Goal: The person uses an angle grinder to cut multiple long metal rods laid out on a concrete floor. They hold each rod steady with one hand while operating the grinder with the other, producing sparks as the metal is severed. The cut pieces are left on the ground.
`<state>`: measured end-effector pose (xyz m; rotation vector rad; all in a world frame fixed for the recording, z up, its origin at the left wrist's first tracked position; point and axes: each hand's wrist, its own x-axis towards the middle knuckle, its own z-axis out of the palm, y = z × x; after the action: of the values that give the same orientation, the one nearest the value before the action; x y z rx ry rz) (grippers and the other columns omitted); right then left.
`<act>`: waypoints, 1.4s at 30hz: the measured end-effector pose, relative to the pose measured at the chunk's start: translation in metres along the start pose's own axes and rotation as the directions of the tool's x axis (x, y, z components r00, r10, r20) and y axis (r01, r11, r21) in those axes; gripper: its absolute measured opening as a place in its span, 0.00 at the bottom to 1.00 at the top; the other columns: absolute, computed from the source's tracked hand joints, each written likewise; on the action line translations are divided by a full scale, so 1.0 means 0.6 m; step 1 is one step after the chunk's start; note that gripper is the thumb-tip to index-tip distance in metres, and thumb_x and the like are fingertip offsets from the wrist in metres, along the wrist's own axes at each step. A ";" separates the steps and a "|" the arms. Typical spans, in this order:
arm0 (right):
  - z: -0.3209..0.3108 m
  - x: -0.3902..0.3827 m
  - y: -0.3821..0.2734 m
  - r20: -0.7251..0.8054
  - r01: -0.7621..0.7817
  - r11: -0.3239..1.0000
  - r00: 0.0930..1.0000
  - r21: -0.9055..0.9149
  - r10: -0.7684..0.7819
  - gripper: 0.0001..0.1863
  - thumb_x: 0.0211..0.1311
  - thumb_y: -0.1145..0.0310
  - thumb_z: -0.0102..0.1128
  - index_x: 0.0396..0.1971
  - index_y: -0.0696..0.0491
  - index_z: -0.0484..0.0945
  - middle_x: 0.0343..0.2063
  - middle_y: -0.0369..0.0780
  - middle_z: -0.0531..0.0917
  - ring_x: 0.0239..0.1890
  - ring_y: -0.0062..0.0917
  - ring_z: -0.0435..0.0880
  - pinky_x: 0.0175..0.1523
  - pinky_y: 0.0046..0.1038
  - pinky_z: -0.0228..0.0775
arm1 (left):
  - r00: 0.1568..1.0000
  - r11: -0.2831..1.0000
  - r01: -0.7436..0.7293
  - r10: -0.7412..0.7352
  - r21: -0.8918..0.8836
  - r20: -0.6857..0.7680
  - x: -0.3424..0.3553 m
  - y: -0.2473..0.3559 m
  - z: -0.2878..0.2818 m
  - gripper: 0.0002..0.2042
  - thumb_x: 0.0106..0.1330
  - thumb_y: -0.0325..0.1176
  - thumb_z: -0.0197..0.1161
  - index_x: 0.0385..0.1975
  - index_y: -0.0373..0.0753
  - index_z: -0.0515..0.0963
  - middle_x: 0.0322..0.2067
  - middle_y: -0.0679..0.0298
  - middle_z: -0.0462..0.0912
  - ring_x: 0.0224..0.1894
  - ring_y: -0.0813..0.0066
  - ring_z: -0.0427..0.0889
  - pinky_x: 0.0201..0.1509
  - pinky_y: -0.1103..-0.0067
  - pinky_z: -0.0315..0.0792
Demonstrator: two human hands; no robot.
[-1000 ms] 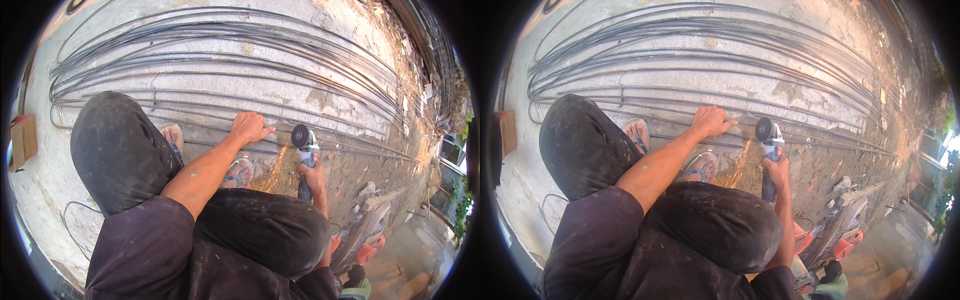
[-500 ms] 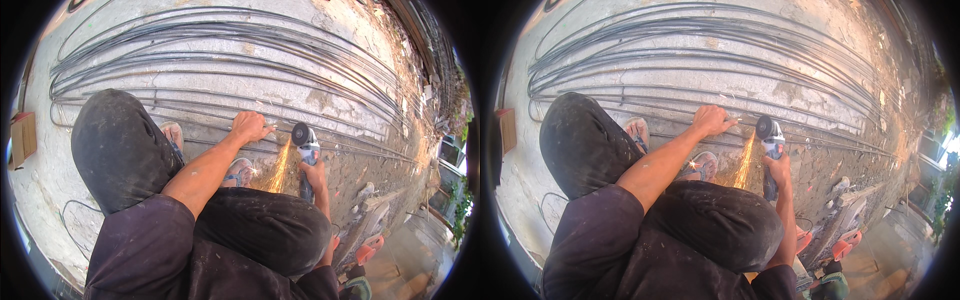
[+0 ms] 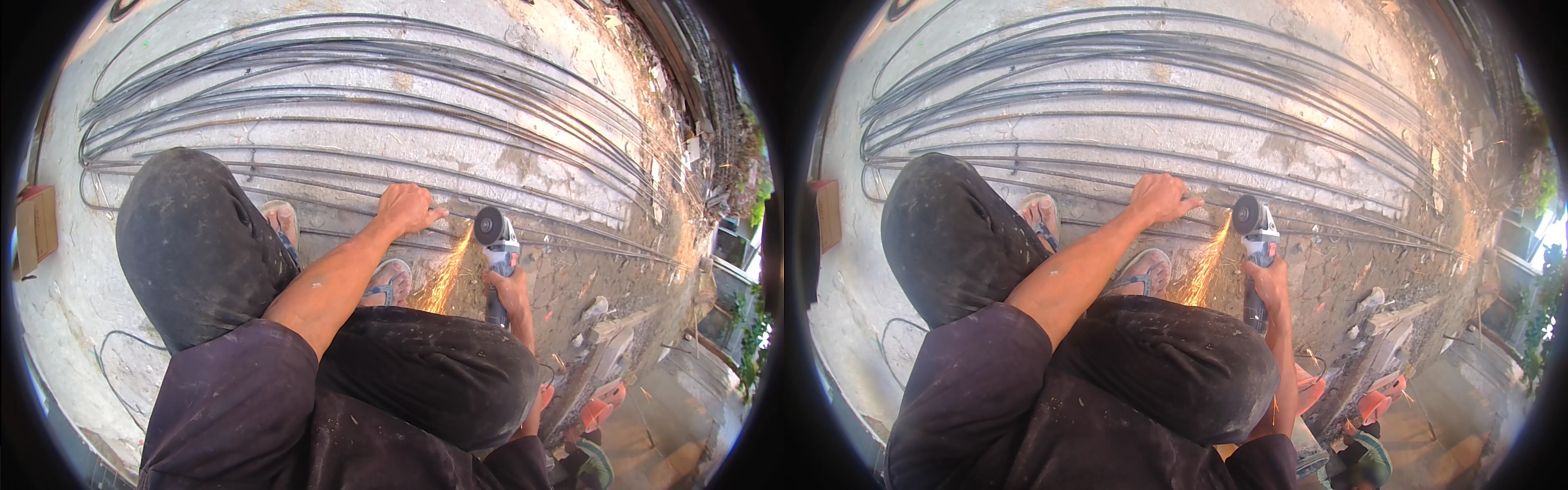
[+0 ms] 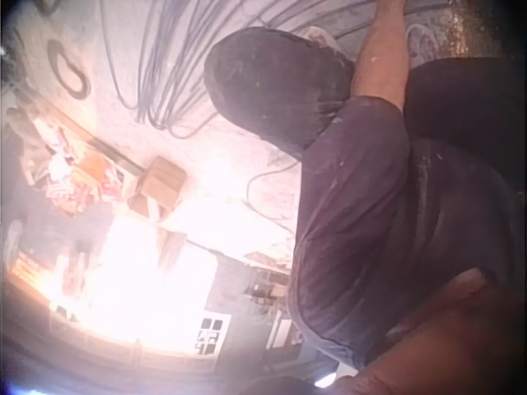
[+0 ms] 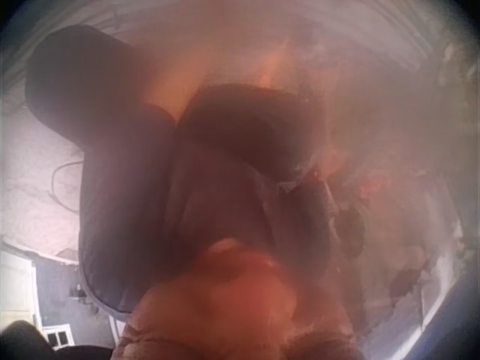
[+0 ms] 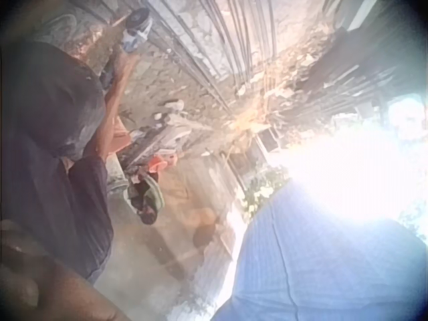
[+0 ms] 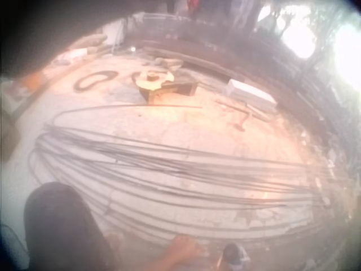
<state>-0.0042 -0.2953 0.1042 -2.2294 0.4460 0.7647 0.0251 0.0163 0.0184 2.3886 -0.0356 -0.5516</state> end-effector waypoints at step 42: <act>-0.034 -0.202 0.023 -0.210 0.092 0.487 0.958 0.869 0.194 0.17 0.62 0.69 0.66 0.48 0.58 0.72 0.28 0.43 0.83 0.25 0.31 0.86 0.29 0.33 0.81 | 0.901 0.997 -0.049 0.068 0.057 -0.428 0.096 0.106 -0.193 0.32 0.69 0.70 0.64 0.14 0.48 0.81 0.11 0.65 0.76 0.13 0.68 0.71 0.20 0.64 0.60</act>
<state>-0.0957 -0.3093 0.1864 -1.3073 0.8311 0.1182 0.1313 0.0289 0.1154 2.4926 0.0757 0.0153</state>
